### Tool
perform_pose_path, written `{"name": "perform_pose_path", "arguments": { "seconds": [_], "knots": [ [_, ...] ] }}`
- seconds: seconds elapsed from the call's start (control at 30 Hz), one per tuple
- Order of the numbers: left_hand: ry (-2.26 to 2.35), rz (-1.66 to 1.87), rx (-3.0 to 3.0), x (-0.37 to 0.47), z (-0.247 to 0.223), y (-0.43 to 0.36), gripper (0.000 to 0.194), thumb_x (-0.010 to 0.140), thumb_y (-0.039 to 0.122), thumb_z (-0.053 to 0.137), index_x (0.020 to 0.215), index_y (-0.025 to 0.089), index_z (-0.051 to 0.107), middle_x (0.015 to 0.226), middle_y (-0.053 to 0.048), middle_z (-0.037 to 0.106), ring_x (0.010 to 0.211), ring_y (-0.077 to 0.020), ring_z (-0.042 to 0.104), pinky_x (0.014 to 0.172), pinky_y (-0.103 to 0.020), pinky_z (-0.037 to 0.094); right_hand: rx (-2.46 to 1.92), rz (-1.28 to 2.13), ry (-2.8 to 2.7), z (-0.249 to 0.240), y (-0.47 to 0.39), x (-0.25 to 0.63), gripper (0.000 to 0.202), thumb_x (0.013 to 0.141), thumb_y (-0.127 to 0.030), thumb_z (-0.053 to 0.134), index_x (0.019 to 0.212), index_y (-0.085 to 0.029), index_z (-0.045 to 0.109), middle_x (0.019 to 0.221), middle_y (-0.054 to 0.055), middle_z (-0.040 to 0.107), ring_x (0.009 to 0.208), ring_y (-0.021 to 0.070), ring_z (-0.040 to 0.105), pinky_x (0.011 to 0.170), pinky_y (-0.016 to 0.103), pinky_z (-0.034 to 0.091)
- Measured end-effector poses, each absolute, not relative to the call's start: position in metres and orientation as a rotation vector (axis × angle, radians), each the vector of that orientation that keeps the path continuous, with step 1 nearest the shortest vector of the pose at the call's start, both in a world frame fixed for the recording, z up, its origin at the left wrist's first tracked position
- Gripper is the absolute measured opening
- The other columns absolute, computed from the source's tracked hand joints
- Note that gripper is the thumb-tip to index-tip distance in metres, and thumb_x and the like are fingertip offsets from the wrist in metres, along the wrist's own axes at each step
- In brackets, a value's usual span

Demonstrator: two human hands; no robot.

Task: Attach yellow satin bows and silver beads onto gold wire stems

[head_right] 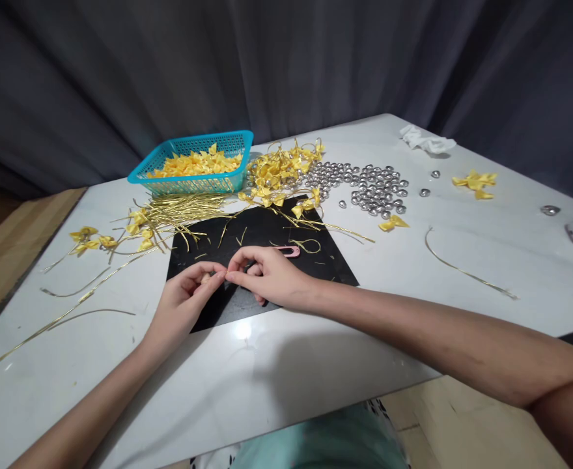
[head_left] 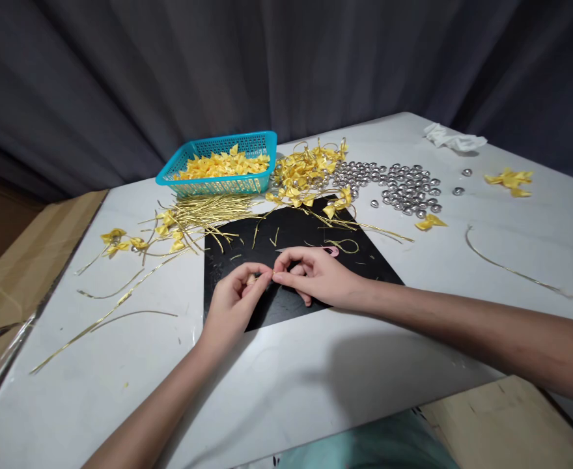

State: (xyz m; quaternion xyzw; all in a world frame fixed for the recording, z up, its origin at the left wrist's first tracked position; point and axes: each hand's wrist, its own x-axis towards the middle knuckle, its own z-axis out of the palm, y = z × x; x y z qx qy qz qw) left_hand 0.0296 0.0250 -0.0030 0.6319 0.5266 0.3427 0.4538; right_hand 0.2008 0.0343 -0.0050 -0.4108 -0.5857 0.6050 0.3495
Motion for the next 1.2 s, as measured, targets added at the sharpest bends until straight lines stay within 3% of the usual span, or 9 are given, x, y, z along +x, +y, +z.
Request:
{"name": "perform_pose_path", "arguments": {
  "seconds": [0.13,0.27,0.6,0.8,0.93,1.2],
  "knots": [
    [1.243,0.802,1.566,0.030,-0.002,0.025,0.019,0.085,0.035,0.054,0.082,0.017,0.059,0.059,0.006,0.037,0.055,-0.0096,0.031,0.049,-0.021,0.026,-1.079,1.571,-1.496,-0.005,0.035,0.201,0.020,0.076,-0.030,0.065,0.077,-0.015,0.052,0.049,-0.010,0.046,0.032,0.0014,0.042,0.032,0.011,0.031],
    [1.188,0.774,1.542,0.028,-0.001,0.025,0.019,0.087,0.034,0.050,0.082,0.018,0.057,0.069,0.003,0.046,0.062,-0.0105,0.037,0.055,-0.021,0.030,-1.127,1.566,-1.499,-0.002,0.034,0.200,0.012,0.081,-0.024,0.058,0.078,-0.015,0.051,0.046,-0.010,0.045,0.033,0.0020,0.041,0.033,0.011,0.032],
    [1.135,0.678,1.484,0.029,0.003,0.028,0.017,0.085,0.032,0.051,0.080,0.017,0.056,0.070,0.003,0.046,0.065,-0.0110,0.038,0.060,-0.020,0.034,-1.152,1.499,-1.559,-0.003,0.033,0.201,0.010,0.083,-0.024,0.052,0.078,-0.016,0.049,0.048,-0.009,0.044,0.034,0.0030,0.042,0.034,0.012,0.032],
    [1.157,0.691,1.446,0.031,0.006,0.027,0.016,0.085,0.030,0.052,0.078,0.017,0.056,0.067,0.003,0.044,0.063,-0.0104,0.036,0.057,-0.019,0.032,-1.067,0.866,-1.766,-0.010,0.035,0.205,0.002,0.078,-0.013,0.056,0.077,-0.014,0.054,0.071,-0.002,0.052,0.045,0.0019,0.041,0.040,0.015,0.033],
    [1.153,0.704,1.441,0.030,0.005,0.027,0.016,0.084,0.030,0.053,0.078,0.016,0.056,0.068,0.003,0.045,0.063,-0.0103,0.037,0.058,-0.020,0.032,-0.793,0.473,-1.975,-0.010,0.033,0.211,0.010,0.081,-0.007,0.047,0.082,-0.012,0.056,0.081,0.004,0.054,0.054,0.0051,0.046,0.049,0.019,0.041],
    [1.142,0.712,1.408,0.029,0.004,0.027,0.023,0.083,0.039,0.055,0.079,0.017,0.058,0.064,0.005,0.045,0.054,-0.0090,0.033,0.051,-0.021,0.027,-0.738,0.316,-2.158,-0.010,0.031,0.212,0.013,0.089,-0.015,0.049,0.091,-0.014,0.061,0.087,0.007,0.061,0.076,0.0122,0.059,0.069,0.025,0.049]
  ]
}}
